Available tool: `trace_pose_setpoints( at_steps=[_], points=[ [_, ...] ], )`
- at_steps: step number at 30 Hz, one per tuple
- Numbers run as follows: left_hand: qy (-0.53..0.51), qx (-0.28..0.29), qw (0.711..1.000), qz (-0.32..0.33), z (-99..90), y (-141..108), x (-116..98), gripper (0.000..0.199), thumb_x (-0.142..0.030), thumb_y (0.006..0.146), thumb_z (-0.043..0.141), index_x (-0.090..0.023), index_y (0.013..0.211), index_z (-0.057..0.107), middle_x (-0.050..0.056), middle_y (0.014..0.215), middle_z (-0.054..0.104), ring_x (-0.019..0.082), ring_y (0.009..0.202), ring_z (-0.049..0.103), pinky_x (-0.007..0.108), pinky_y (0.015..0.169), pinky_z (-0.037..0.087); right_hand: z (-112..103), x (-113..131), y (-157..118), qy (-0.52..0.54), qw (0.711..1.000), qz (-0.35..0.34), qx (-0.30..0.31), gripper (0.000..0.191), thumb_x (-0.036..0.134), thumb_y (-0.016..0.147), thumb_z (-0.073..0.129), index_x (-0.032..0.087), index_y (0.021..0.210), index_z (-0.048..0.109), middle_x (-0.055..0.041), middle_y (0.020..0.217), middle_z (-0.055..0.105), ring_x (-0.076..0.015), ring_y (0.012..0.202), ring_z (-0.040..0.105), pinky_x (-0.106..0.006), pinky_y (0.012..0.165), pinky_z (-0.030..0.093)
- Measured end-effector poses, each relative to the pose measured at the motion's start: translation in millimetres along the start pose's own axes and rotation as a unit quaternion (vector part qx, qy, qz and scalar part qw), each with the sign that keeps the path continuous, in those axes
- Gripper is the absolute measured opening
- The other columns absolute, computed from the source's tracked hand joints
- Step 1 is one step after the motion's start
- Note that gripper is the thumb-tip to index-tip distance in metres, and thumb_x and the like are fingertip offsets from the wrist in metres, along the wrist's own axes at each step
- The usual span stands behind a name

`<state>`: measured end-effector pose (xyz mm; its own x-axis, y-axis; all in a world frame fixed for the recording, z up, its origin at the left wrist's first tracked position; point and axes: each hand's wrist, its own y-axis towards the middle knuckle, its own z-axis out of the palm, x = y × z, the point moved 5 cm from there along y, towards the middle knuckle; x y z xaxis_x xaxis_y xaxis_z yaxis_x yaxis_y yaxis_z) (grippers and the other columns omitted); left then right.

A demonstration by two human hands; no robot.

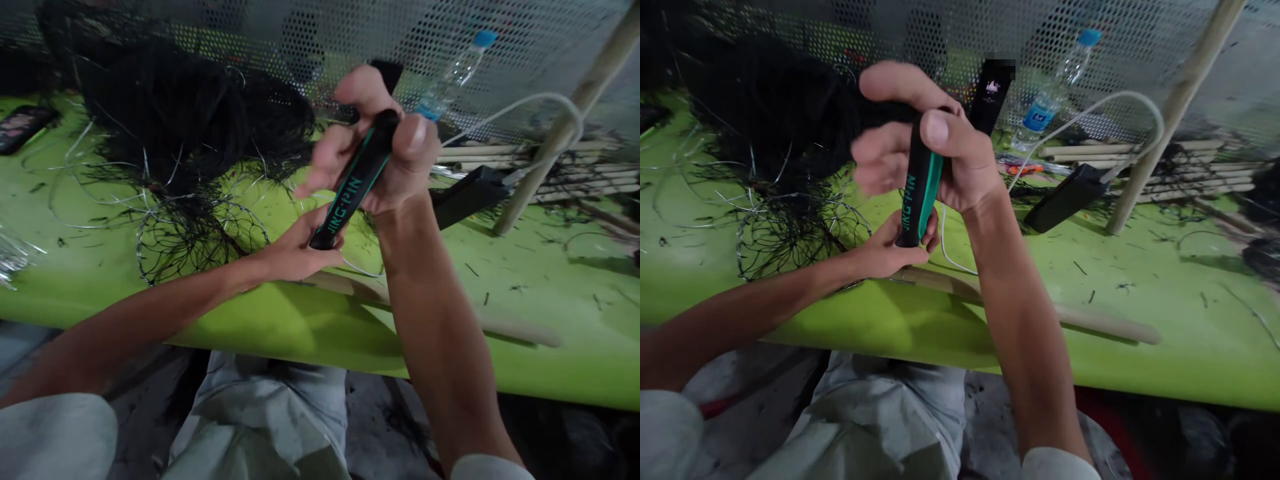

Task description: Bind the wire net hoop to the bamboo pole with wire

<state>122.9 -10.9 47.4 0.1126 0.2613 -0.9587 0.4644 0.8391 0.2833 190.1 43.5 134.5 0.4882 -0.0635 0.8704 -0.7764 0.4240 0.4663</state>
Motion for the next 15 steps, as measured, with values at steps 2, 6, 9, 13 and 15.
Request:
trace_pose_setpoints(
  at_steps=[2,6,9,13,15],
  points=[
    [-0.021,0.048,0.998,-0.017,1.6,-0.5,-1.6,0.02,-0.019,0.072,0.064,-0.021,0.083,0.048,-0.001,0.081,0.051,0.017,0.081,0.055,0.035,0.075,0.045,5.1,-2.8,-4.2,0.016,0.999,-0.008,0.029,0.034,0.055,0.088,0.067,0.028,0.109,0.067,0.005,0.076,0.071,-0.0169,0.064,0.072,-0.032,0.059,0.065],
    [-0.061,0.114,0.99,-0.063,3.1,-0.9,-2.4,0.021,-0.019,0.072,0.065,-0.021,0.088,0.052,0.002,0.093,0.059,0.02,0.093,0.06,0.037,0.086,0.05,15.0,1.6,-13.1,-0.009,0.999,-0.008,-0.034,0.031,0.052,0.086,0.068,0.022,0.083,0.062,0.0015,0.064,0.06,-0.0155,0.056,0.063,-0.032,0.056,0.062],
    [-0.06,0.13,0.988,-0.063,-0.4,0.6,-4.9,0.022,-0.018,0.071,0.067,-0.021,0.089,0.055,0.003,0.096,0.062,0.023,0.102,0.063,0.039,0.094,0.051,14.6,3.4,-18.6,-0.049,0.986,0.045,-0.154,0.034,0.053,0.086,0.068,0.023,0.079,0.054,0.0008,0.064,0.055,-0.0158,0.06,0.062,-0.033,0.061,0.062],
    [0.014,0.135,0.989,-0.06,-9.4,-0.1,-12.3,0.019,-0.021,0.075,0.07,-0.021,0.093,0.063,0.004,0.101,0.069,0.024,0.102,0.066,0.042,0.098,0.054,9.6,-0.8,-24.9,-0.077,0.946,0.128,-0.286,0.041,0.065,0.089,0.061,0.024,0.092,0.058,-0.0013,0.068,0.057,-0.0204,0.077,0.068,-0.034,0.065,0.062],
    [0.067,0.079,0.993,-0.048,-15.8,-0.7,-19.7,0.02,-0.026,0.076,0.076,-0.02,0.093,0.066,0.005,0.101,0.071,0.024,0.099,0.067,0.042,0.095,0.056,10.9,-1.5,-25.0,-0.081,0.935,0.145,-0.315,0.045,0.069,0.089,0.062,0.024,0.094,0.059,-0.0018,0.069,0.059,-0.0205,0.079,0.068,-0.033,0.064,0.061]
  ],
)
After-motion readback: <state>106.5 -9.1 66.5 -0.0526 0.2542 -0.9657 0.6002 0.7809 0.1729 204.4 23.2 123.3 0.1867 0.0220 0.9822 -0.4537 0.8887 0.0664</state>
